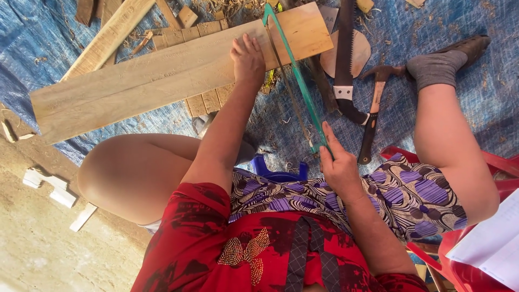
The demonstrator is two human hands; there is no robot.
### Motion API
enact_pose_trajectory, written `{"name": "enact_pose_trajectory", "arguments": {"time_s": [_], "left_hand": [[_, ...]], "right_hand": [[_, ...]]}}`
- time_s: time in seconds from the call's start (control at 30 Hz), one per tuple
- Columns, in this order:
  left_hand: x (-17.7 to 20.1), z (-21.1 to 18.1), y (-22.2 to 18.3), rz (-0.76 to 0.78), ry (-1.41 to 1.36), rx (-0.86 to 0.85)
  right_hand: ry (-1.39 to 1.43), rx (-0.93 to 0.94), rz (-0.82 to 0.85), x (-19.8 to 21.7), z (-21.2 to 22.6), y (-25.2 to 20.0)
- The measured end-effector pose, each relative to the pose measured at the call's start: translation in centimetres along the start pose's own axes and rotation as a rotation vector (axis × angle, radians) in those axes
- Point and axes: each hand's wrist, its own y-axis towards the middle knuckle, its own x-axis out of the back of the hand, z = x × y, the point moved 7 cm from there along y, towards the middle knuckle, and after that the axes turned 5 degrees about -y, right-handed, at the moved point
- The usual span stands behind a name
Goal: A person uses a hacksaw to cut through a wooden plank while sitting on a chair.
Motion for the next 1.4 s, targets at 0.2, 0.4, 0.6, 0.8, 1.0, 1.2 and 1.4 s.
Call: {"name": "enact_pose_trajectory", "arguments": {"time_s": [0.2, 0.4, 0.6, 0.8, 1.0, 1.2, 1.4], "left_hand": [[-0.9, 0.0, 0.4, -0.053, 0.033, 0.004], [0.4, 0.0, -0.1, -0.043, 0.035, -0.014], [0.0, 0.0, -0.4, -0.056, 0.052, -0.002], [0.5, 0.2, -0.2, 0.002, -0.026, 0.017], [0.1, 0.2, 0.1, -0.004, -0.026, 0.016], [0.3, 0.0, -0.5, 0.002, -0.015, -0.009], [1.2, 0.3, -0.5, 0.051, -0.041, 0.013]], "right_hand": [[-0.053, 0.216, -0.075, -3.8, 1.6, 7.8], [-0.161, 0.261, -0.128, -5.2, 0.8, 11.4], [-0.125, 0.195, -0.051, -3.3, -1.8, 0.0], [-0.132, 0.239, -0.091, -2.7, 0.3, 4.0], [-0.050, 0.207, -0.078, -4.6, 3.8, 16.3], [0.003, 0.122, -0.040, -2.8, 0.9, 8.7], [0.179, -0.111, 0.032, 0.1, -1.2, -1.2]]}}
